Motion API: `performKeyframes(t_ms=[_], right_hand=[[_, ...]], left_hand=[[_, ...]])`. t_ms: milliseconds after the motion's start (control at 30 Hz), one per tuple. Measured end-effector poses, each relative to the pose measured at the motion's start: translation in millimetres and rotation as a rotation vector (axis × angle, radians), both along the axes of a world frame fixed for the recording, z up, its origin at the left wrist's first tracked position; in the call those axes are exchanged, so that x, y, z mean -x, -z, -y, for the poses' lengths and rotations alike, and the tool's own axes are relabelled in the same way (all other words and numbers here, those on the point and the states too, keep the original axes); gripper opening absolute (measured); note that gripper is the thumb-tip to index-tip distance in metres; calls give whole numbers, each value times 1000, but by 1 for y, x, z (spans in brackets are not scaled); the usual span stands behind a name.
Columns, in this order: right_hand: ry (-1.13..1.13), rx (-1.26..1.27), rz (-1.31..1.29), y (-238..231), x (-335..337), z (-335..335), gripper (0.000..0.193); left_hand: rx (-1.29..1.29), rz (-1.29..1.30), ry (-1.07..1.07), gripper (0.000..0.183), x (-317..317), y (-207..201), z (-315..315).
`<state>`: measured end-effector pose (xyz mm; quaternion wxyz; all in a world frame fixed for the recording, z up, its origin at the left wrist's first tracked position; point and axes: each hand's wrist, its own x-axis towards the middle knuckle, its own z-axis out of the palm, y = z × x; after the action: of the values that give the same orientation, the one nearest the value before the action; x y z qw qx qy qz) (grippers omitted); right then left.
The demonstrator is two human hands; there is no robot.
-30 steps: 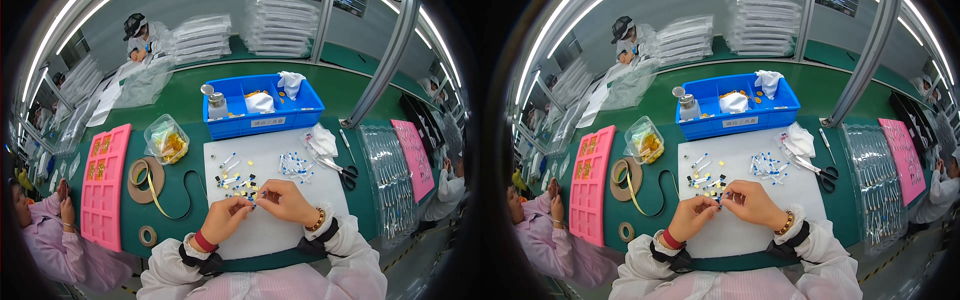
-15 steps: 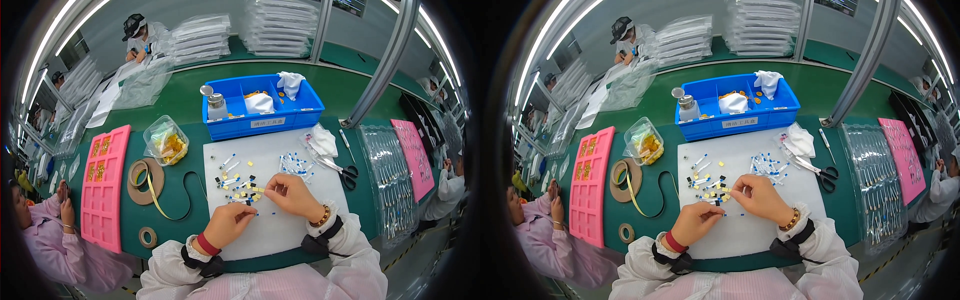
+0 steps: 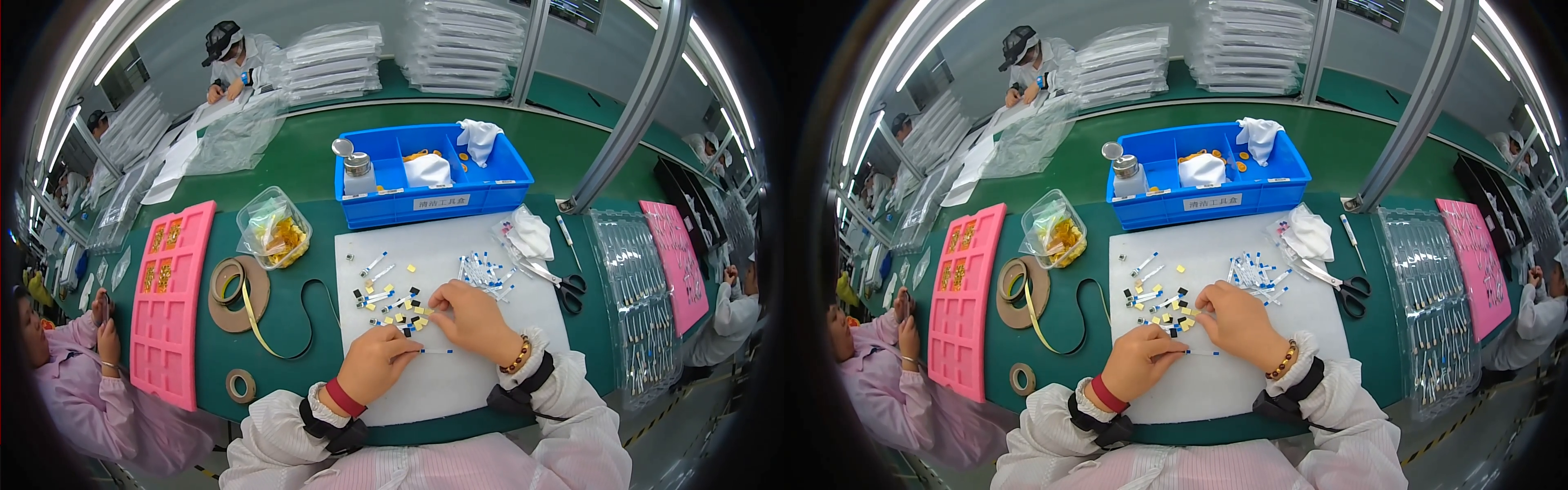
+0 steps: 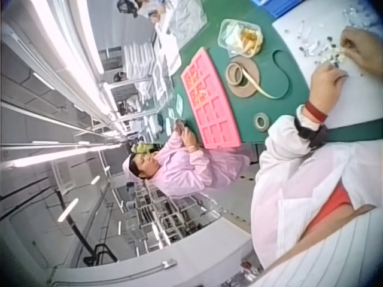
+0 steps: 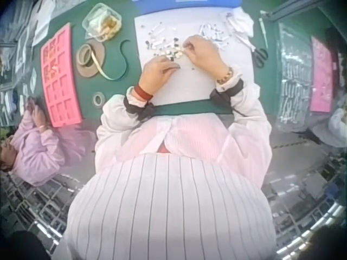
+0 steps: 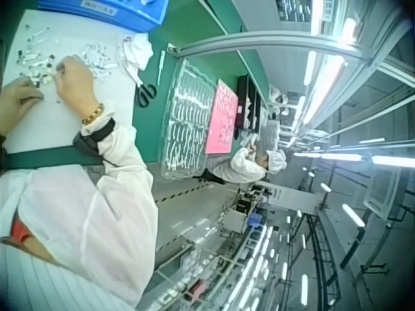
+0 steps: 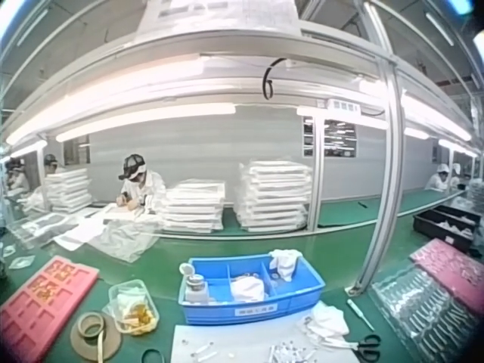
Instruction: The person picks up a small component and a strip from the table, joins them together by hand, and places the assembled unit into a slot on a plastic tray.
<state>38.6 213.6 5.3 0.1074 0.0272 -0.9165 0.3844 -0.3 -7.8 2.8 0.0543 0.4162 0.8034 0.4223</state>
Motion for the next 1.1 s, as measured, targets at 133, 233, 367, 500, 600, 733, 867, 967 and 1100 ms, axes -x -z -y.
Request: performKeyframes(t_ms=[133, 233, 367, 500, 600, 733, 867, 967, 1100], right_hand=[[-10, -42, 28, -2, 0, 1, 13], [-19, -22, 16, 2, -1, 0, 11], [-101, 99, -82, -5, -1, 2, 10], [-116, 176, -54, -9, -4, 5, 10], [-125, 259, -47, -13, -5, 5, 8], [-147, 363, 39, -16, -7, 5, 8], [-208, 405, 46, -16, -9, 7, 7], [-228, 357, 15, -18, -11, 10, 6], [-222, 357, -1, -18, -13, 14, 6]], left_hand=[[3, -53, 38, 13, 2, 3, 0], [-5, -40, 42, 13, 1, -1, -2], [0, -43, 42, 10, 4, 0, 0], [-1, -56, 47, 8, 3, 0, -1], [16, 61, 20, 10, 3, -1, 0], [-48, 83, 22, 12, 3, -4, 0], [-209, 159, -96, 12, 3, -11, -2], [-216, 162, -88, 12, 3, -12, -1], [-229, 148, -90, 11, 3, -10, -1]])
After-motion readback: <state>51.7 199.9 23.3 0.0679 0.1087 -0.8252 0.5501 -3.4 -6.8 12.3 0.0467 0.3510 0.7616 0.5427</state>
